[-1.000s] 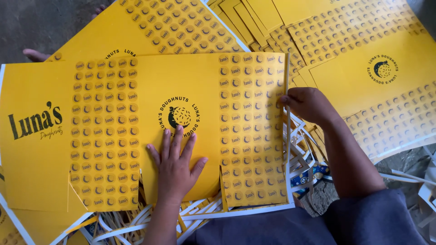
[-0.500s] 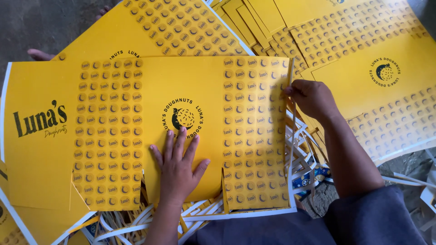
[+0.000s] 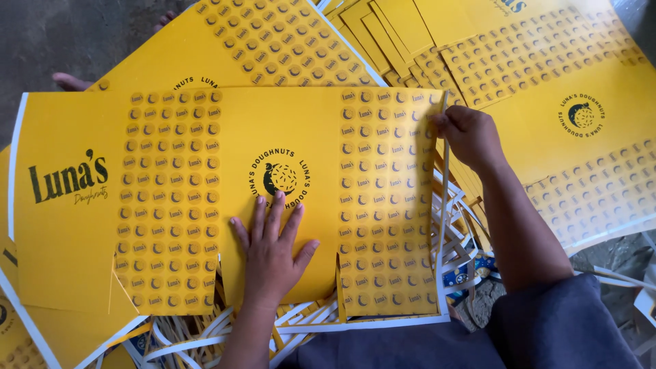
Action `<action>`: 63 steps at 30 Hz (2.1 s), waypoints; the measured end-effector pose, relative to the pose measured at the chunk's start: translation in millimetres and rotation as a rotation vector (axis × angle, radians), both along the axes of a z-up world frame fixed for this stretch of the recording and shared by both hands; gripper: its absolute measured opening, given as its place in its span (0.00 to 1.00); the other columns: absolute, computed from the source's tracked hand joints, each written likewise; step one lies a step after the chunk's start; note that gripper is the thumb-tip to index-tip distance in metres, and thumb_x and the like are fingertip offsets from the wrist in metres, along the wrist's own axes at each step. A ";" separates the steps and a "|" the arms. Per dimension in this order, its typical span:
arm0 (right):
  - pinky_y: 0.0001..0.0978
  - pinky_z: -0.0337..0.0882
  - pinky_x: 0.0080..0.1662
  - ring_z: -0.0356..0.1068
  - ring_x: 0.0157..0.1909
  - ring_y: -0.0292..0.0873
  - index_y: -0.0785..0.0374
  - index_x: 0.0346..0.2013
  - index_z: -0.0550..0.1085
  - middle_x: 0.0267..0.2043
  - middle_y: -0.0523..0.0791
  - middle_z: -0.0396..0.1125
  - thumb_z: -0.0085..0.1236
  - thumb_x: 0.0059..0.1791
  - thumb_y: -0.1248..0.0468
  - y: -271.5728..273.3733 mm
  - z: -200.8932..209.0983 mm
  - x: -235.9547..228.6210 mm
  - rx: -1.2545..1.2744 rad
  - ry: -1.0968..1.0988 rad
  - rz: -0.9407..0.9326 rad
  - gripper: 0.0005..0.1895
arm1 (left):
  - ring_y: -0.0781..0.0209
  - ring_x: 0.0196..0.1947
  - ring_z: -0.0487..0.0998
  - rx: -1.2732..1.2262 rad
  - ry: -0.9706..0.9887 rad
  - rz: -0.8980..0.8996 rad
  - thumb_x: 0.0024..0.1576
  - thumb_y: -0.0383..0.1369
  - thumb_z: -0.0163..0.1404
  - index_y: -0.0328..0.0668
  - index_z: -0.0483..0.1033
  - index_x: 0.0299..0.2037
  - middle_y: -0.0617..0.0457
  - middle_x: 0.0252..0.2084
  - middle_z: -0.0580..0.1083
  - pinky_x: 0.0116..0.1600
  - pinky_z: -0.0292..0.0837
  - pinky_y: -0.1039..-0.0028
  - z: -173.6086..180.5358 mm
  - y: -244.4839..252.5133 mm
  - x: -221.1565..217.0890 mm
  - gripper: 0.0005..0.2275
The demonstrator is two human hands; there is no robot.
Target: Stripping off waste paper edges from printed yellow paper bags
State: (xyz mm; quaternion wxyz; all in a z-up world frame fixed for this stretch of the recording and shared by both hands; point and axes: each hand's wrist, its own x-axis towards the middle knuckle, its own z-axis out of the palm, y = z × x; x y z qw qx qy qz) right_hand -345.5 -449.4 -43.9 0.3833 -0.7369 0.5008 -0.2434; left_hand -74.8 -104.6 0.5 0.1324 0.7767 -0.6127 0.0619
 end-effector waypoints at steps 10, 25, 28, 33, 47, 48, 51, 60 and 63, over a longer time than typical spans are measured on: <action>0.37 0.66 0.39 0.68 0.30 0.42 0.53 0.38 0.77 0.24 0.41 0.68 0.53 0.63 0.51 -24.9 -28.5 6.2 0.019 -0.042 -0.063 0.14 | 0.40 0.75 0.55 -0.020 -0.007 -0.005 0.59 0.61 0.43 0.59 0.70 0.66 0.45 0.73 0.62 0.73 0.16 0.37 -0.5 -0.1 -0.5 0.29; 0.47 0.71 0.44 0.74 0.41 0.57 0.60 0.55 0.73 0.38 0.52 0.73 0.49 0.62 0.59 27.7 19.8 -14.7 -0.104 -0.055 -0.113 0.11 | 0.39 0.75 0.56 -0.002 -0.005 0.007 0.59 0.60 0.43 0.59 0.71 0.65 0.45 0.73 0.62 0.71 0.16 0.34 -0.1 -1.3 -0.9 0.28; 0.44 0.73 0.45 0.75 0.41 0.54 0.69 0.61 0.69 0.41 0.56 0.73 0.45 0.62 0.62 78.2 43.8 -33.4 0.030 -0.095 -0.091 0.16 | 0.39 0.75 0.56 0.002 -0.016 0.027 0.59 0.58 0.46 0.59 0.72 0.65 0.45 0.74 0.62 0.71 0.17 0.33 0.3 -5.0 -1.1 0.28; 0.45 0.70 0.44 0.75 0.34 0.51 0.61 0.44 0.79 0.29 0.50 0.75 0.47 0.61 0.56 147.9 40.1 -70.2 0.285 0.144 -0.073 0.15 | 0.38 0.75 0.58 -0.014 -0.046 0.063 0.59 0.57 0.48 0.57 0.71 0.67 0.44 0.74 0.62 0.70 0.19 0.32 5.9 -17.2 5.1 0.28; 0.47 0.72 0.52 0.75 0.53 0.54 0.66 0.63 0.71 0.52 0.56 0.74 0.57 0.55 0.49 184.6 -8.4 -60.3 0.425 -0.015 0.014 0.28 | 0.34 0.78 0.46 0.082 0.054 0.187 0.62 0.56 0.41 0.52 0.63 0.72 0.40 0.78 0.53 0.66 0.19 0.25 16.4 -37.6 11.3 0.30; 0.47 0.72 0.52 0.75 0.53 0.54 0.66 0.63 0.71 0.52 0.56 0.74 0.57 0.55 0.49 181.1 -26.7 -64.6 0.423 -0.016 0.019 0.28 | 0.34 0.78 0.46 0.079 0.053 0.191 0.62 0.56 0.41 0.52 0.63 0.72 0.40 0.78 0.53 0.66 0.19 0.25 15.3 -37.5 11.6 0.30; 0.38 0.70 0.45 0.74 0.40 0.45 0.60 0.46 0.80 0.36 0.45 0.76 0.58 0.56 0.49 178.3 -49.6 -73.1 0.405 -0.023 -0.064 0.17 | 0.33 0.78 0.47 0.072 0.036 0.171 0.64 0.57 0.38 0.52 0.63 0.72 0.39 0.77 0.54 0.65 0.18 0.24 11.7 -37.8 12.3 0.30; 0.60 0.72 0.53 0.74 0.50 0.69 0.62 0.50 0.79 0.45 0.59 0.76 0.55 0.54 0.55 182.5 20.3 -83.6 0.176 0.506 0.145 0.16 | 0.33 0.77 0.47 0.105 0.025 0.176 0.64 0.57 0.37 0.51 0.62 0.72 0.39 0.77 0.53 0.65 0.23 0.21 14.7 -35.3 13.0 0.31; 0.57 0.73 0.52 0.75 0.48 0.65 0.58 0.48 0.80 0.42 0.55 0.78 0.56 0.52 0.52 186.1 20.5 -86.9 0.179 0.579 0.165 0.16 | 0.32 0.77 0.47 0.095 0.023 0.167 0.63 0.56 0.39 0.51 0.63 0.72 0.38 0.77 0.53 0.64 0.21 0.22 13.5 -39.8 13.4 0.30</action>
